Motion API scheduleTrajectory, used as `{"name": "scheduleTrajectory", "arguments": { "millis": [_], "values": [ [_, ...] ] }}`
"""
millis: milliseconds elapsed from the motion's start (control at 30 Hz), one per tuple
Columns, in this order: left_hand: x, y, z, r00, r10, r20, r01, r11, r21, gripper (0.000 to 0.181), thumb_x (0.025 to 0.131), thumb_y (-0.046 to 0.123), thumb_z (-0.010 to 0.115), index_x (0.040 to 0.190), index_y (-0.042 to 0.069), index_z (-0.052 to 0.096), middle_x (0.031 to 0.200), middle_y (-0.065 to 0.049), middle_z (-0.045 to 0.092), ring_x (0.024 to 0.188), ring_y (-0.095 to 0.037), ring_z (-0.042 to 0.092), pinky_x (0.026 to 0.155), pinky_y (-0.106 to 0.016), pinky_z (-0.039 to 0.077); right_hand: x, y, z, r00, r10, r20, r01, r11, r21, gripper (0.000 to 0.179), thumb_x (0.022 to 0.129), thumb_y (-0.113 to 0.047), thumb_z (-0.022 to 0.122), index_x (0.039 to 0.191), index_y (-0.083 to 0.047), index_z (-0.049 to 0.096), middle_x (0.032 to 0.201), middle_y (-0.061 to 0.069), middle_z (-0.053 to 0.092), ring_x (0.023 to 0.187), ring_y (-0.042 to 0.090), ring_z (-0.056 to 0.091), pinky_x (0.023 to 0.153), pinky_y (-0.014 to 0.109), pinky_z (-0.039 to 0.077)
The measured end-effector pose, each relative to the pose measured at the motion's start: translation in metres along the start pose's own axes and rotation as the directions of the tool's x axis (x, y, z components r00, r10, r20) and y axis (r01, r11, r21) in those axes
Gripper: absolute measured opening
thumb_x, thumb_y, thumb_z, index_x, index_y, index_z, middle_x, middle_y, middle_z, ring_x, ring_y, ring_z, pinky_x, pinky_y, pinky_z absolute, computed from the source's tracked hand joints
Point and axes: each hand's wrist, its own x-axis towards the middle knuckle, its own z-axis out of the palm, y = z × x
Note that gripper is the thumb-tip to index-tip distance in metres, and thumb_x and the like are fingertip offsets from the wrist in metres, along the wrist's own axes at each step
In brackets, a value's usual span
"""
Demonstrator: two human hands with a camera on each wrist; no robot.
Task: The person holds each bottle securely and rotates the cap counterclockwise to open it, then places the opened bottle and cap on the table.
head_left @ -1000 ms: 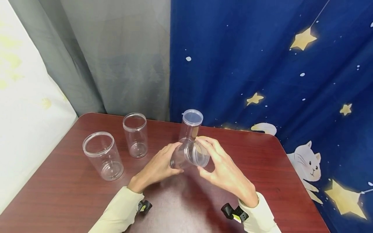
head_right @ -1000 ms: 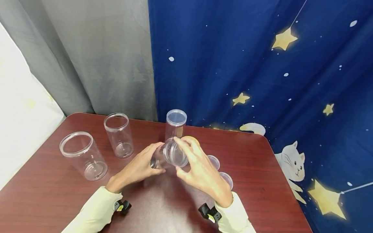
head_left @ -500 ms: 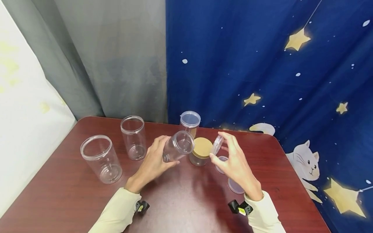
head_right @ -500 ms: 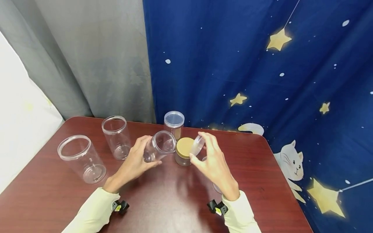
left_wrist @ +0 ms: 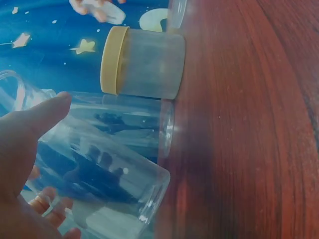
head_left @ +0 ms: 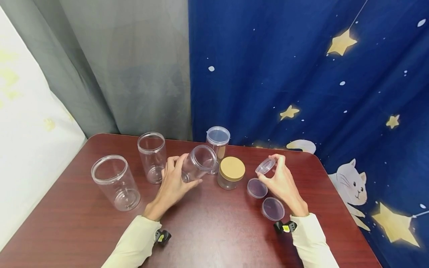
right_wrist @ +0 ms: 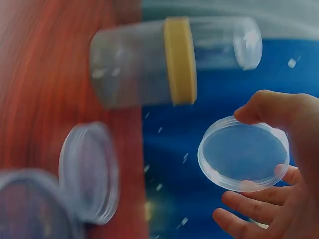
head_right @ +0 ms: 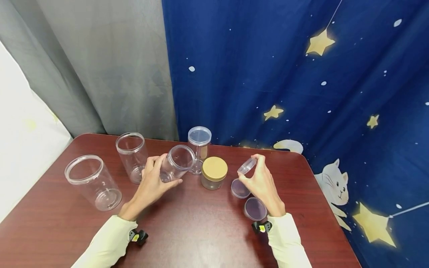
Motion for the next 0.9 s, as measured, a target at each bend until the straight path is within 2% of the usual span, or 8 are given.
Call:
{"name": "scheduleTrajectory", "arguments": {
  "millis": [133,300,567,733,900],
  "values": [
    [-0.001,-0.003,-0.001,0.999,-0.008,-0.051,0.008,1.0,0.005,0.089,0.063,0.031,0.094,0.137,0.012,0.049,0.12,-0.017,0.046,0.11,-0.035,0.05,0.09,-0.052,0.032,0.001,0.021,0.004,0.995,0.102,0.023,-0.1,0.992,-0.077,0.072,0.078,-0.025,0.08,0.132,-0.005,0.037,0.111,0.023,0.065,0.1,0.038,0.063,0.085,0.051,0.049],
    [-0.001,-0.006,-0.004,0.997,-0.025,-0.077,0.027,0.999,0.024,0.089,0.064,0.033,0.093,0.137,0.009,0.048,0.121,-0.016,0.049,0.105,-0.036,0.055,0.089,-0.051,0.035,-0.001,0.045,0.002,0.981,0.183,0.071,-0.175,0.979,-0.104,0.074,0.08,-0.028,0.08,0.132,-0.003,0.034,0.119,0.027,0.062,0.103,0.041,0.062,0.088,0.053,0.048],
    [0.0,-0.009,-0.009,0.993,-0.059,-0.101,0.064,0.997,0.043,0.092,0.065,0.031,0.093,0.138,0.004,0.045,0.123,-0.018,0.049,0.108,-0.038,0.053,0.088,-0.05,0.036,-0.006,0.069,0.0,0.969,0.216,0.12,-0.202,0.972,-0.12,0.074,0.084,-0.037,0.077,0.13,0.0,0.033,0.12,0.029,0.061,0.099,0.039,0.062,0.085,0.049,0.046],
    [0.0,-0.008,-0.01,0.991,-0.099,-0.088,0.103,0.994,0.037,0.094,0.066,0.032,0.092,0.14,0.002,0.043,0.126,-0.019,0.048,0.11,-0.039,0.053,0.089,-0.049,0.036,-0.012,0.084,-0.005,0.955,0.249,0.162,-0.228,0.964,-0.139,0.077,0.087,-0.039,0.073,0.135,0.002,0.029,0.128,0.032,0.055,0.109,0.044,0.058,0.092,0.056,0.045],
    [0.002,-0.008,-0.012,0.987,-0.12,-0.104,0.123,0.992,0.033,0.092,0.066,0.032,0.092,0.14,0.002,0.044,0.126,-0.019,0.048,0.112,-0.038,0.053,0.091,-0.049,0.035,-0.016,0.097,-0.008,0.929,0.262,0.26,-0.24,0.964,-0.112,0.09,0.09,-0.041,0.069,0.147,0.007,0.019,0.137,0.034,0.049,0.121,0.046,0.052,0.102,0.06,0.04]
  ]
}}
